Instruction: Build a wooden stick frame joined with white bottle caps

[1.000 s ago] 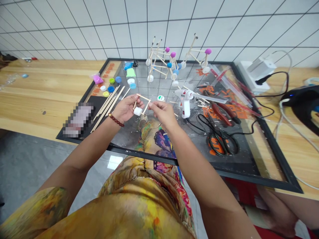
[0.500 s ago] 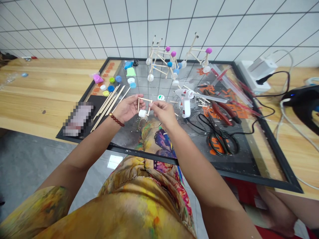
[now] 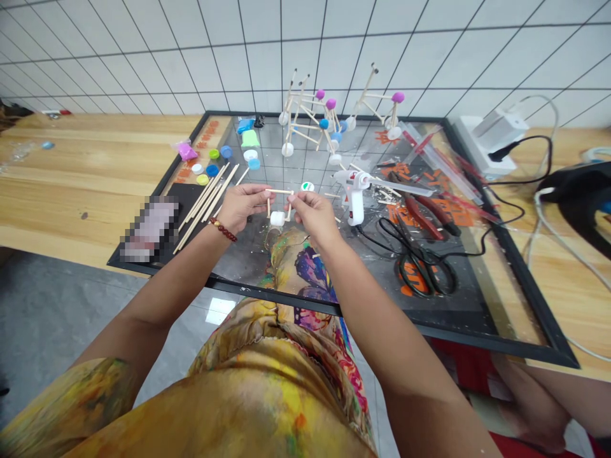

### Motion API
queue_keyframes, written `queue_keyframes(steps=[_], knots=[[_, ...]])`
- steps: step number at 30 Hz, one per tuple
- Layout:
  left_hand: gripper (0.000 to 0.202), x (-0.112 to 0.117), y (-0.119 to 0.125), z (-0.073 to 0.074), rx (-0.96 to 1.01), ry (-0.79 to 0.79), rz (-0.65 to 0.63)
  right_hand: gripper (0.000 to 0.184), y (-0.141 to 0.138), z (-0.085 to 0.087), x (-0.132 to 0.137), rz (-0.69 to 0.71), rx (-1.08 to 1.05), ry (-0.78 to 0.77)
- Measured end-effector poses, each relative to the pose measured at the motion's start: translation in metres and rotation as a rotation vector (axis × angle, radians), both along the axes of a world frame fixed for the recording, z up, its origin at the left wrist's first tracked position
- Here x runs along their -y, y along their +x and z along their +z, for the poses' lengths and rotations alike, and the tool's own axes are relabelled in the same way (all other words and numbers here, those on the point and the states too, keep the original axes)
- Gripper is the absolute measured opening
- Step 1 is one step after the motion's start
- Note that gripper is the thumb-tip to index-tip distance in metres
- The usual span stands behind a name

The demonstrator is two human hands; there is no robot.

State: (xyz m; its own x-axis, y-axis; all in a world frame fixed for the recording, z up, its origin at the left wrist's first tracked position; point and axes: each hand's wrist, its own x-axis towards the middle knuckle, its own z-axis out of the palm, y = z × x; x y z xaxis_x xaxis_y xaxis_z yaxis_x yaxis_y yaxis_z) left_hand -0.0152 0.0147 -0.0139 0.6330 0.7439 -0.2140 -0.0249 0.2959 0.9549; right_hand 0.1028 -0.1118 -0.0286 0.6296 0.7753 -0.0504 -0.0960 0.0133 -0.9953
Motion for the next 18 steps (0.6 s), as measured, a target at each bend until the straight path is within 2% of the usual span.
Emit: queue_keyframes(steps=[4, 11, 18], knots=[[0.006, -0.002, -0.003, 0.004, -0.024, -0.026, -0.057, 0.017, -0.002, 0.004, -0.001, -0.046, -0.064, -0.016], [0.005, -0.01, -0.007, 0.007, -0.015, -0.145, -0.195, 0.019, -0.002, 0.009, -0.001, -0.078, -0.184, -0.015], [0.008, -0.017, -0.006, 0.006, -0.053, -0.151, -0.209, 0.012, 0.002, 0.003, 0.0, -0.061, -0.158, 0.01]])
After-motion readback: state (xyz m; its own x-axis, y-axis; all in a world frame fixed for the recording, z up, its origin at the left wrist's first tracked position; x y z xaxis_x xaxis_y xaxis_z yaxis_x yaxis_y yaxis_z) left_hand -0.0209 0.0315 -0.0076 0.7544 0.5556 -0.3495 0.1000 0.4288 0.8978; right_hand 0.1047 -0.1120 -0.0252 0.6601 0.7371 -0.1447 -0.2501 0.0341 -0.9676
